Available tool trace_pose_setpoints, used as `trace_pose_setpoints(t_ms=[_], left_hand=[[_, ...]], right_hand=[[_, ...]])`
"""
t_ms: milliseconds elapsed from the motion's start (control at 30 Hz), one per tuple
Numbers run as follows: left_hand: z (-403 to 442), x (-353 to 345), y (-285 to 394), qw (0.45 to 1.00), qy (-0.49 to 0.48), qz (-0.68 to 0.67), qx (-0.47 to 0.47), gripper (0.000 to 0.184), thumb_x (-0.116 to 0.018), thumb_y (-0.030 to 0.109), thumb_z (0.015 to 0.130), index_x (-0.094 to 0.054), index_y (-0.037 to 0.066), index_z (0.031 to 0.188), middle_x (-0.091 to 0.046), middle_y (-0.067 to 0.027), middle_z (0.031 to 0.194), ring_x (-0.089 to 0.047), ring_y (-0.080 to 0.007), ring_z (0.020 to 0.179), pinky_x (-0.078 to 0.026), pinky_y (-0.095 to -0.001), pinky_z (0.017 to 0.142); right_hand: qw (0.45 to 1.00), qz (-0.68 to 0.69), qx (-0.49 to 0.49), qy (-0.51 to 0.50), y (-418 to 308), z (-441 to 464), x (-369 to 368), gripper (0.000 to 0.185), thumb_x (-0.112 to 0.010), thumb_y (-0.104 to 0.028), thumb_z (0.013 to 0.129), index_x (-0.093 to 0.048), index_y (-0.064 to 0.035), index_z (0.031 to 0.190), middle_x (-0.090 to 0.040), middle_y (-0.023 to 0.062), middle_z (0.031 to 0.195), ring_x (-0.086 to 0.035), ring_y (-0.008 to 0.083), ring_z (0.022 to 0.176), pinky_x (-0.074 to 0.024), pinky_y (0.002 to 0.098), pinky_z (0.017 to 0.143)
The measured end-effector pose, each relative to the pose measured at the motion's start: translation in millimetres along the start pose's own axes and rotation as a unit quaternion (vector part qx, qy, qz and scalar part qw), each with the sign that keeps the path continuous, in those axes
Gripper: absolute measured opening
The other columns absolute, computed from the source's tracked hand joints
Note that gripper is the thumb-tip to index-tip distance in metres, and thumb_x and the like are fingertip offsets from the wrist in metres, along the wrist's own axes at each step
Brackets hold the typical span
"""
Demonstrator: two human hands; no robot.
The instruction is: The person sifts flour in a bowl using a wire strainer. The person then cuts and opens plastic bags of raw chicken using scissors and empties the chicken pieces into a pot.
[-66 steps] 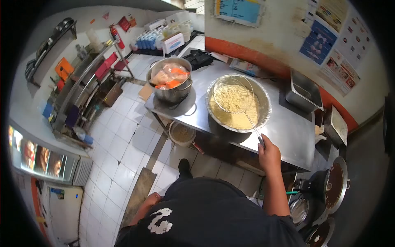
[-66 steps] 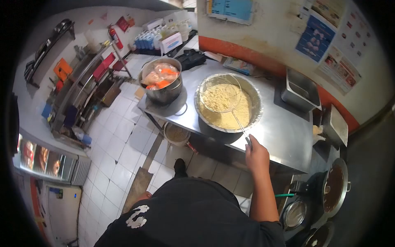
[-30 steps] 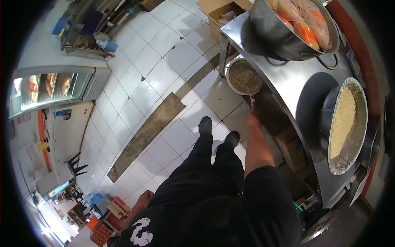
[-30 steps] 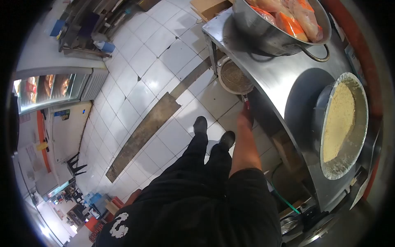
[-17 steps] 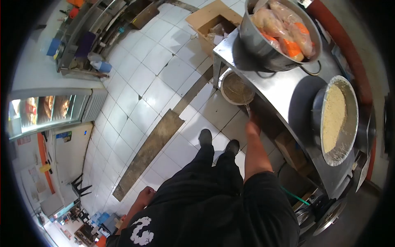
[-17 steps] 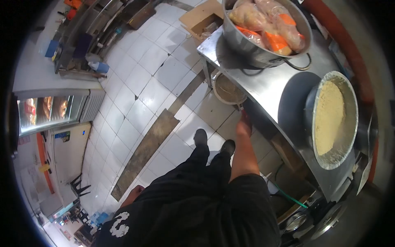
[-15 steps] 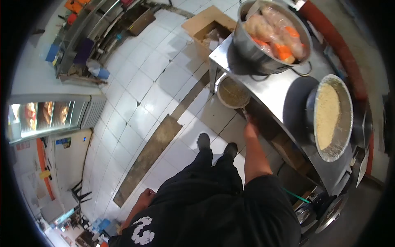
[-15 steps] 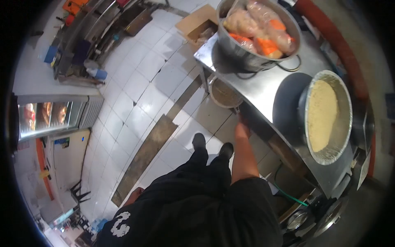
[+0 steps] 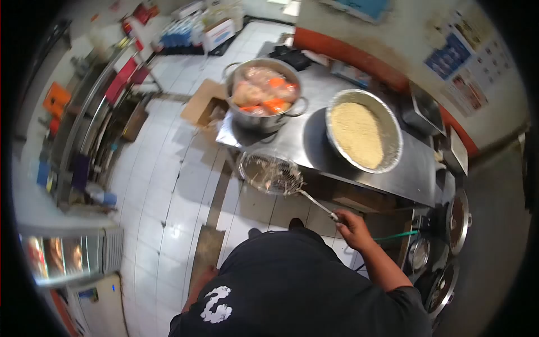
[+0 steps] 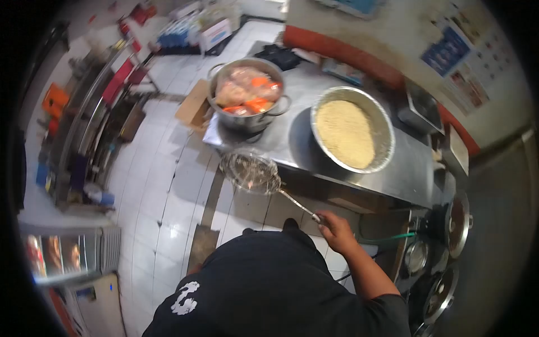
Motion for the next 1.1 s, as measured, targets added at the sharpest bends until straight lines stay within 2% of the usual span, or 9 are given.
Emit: trace_pose_setpoints(t_ms=[67,200,467,567,733,833,900,1033,1100], left_hand=[[7.7,46.8,56.3,0.995,0.051,0.024,-0.080,0.046,-0.064,0.041,0.095,-0.071,-0.002,0.109,-0.073,-0.0260,0.100,-0.073,-0.0382,0.098,-0.055,-0.0470,0.086],[-0.4,122.7,241.8,0.970,-0.002,-0.109,-0.218,0.031,-0.064,0.030,0.100,-0.062,-0.001,0.103,-0.067,-0.0116,0.090,-0.064,-0.0235,0.081,-0.052,-0.0397,0.075],[-29.7,142.7,579.6,0.877,-0.054,-0.187,-0.438,0.033,-0.067,0.024,0.102,-0.058,0.002,0.123,-0.065,-0.0057,0.101,-0.064,-0.0141,0.093,-0.053,-0.0302,0.083],[-62.7,127.9,669.1,0.890,-0.098,-0.233,-0.380,0.039,-0.065,0.026,0.103,-0.052,0.003,0.131,-0.066,-0.0086,0.107,-0.065,-0.0157,0.094,-0.054,-0.0317,0.081],[-65.4,92.6,736.9,0.923,-0.049,-0.249,-0.288,0.040,-0.062,0.022,0.103,-0.047,0.003,0.134,-0.065,-0.0091,0.111,-0.065,-0.0149,0.092,-0.054,-0.0334,0.072],[-69.6,88.3,749.4,0.924,0.039,-0.266,-0.274,0.041,-0.065,0.021,0.098,-0.052,-0.001,0.131,-0.065,-0.0165,0.120,-0.068,-0.0254,0.103,-0.054,-0.0375,0.085],[-59.4,79.0,748.6,0.902,0.056,-0.312,-0.292,0.040,-0.062,0.014,0.097,-0.051,0.001,0.133,-0.065,-0.0133,0.116,-0.066,-0.0207,0.101,-0.055,-0.0359,0.079],[-52.0,86.5,754.2,0.876,0.158,-0.265,-0.372,0.042,-0.059,0.008,0.094,-0.053,-0.001,0.134,-0.066,-0.0134,0.119,-0.064,-0.0209,0.107,-0.053,-0.0353,0.090],[-51.4,96.1,760.3,0.887,0.117,-0.269,-0.356,0.044,-0.058,0.006,0.092,-0.053,-0.003,0.134,-0.066,-0.0147,0.122,-0.063,-0.0217,0.111,-0.050,-0.0348,0.096]], right_hand=[[0.993,-0.040,0.045,0.099,-11.4,-13.1,48.3,0.053,-0.063,0.003,0.083,-0.064,-0.0067,0.135,-0.070,0.0196,0.128,-0.067,0.0362,0.121,-0.0509,0.0407,0.105],[0.923,-0.248,0.028,0.293,-11.6,-17.0,149.7,0.052,-0.063,0.001,0.084,-0.066,-0.0118,0.134,-0.070,0.0195,0.111,-0.069,0.0387,0.101,-0.0557,0.0443,0.087],[0.839,-0.467,-0.073,0.270,48.8,62.2,238.3,0.047,-0.057,-0.007,0.090,-0.065,-0.0195,0.136,-0.065,0.0141,0.094,-0.069,0.0349,0.084,-0.0554,0.0490,0.072],[0.848,-0.481,-0.053,0.215,57.4,89.5,253.4,0.045,-0.052,-0.010,0.093,-0.064,-0.0164,0.136,-0.066,0.0152,0.098,-0.070,0.0353,0.084,-0.0568,0.0484,0.073],[0.880,-0.469,0.000,0.077,51.3,114.4,265.9,0.047,-0.052,-0.010,0.094,-0.063,-0.0184,0.139,-0.067,0.0162,0.100,-0.070,0.0356,0.086,-0.0575,0.0482,0.074],[0.870,-0.492,0.020,-0.016,53.5,108.1,282.0,0.050,-0.053,-0.009,0.094,-0.062,-0.0247,0.140,-0.066,0.0153,0.097,-0.070,0.0350,0.084,-0.0574,0.0474,0.073],[0.855,-0.516,0.024,-0.050,36.7,93.0,307.2,0.051,-0.055,-0.009,0.092,-0.064,-0.0267,0.139,-0.066,0.0137,0.094,-0.070,0.0341,0.082,-0.0569,0.0472,0.072],[0.850,-0.523,0.050,0.029,26.1,88.2,355.0,0.048,-0.060,-0.009,0.089,-0.069,-0.0279,0.133,-0.063,0.0100,0.087,-0.069,0.0324,0.077,-0.0553,0.0473,0.068],[0.850,-0.516,0.061,0.088,31.2,99.0,360.9,0.047,-0.062,-0.010,0.088,-0.071,-0.0275,0.131,-0.062,0.0088,0.085,-0.068,0.0320,0.075,-0.0548,0.0470,0.067]])
Point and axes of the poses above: each hand's wrist, its own z-axis towards the middle knuckle, its own x-axis out of the back of the hand, y = z × x, the point moved 4 cm from there along z, towards the middle knuckle
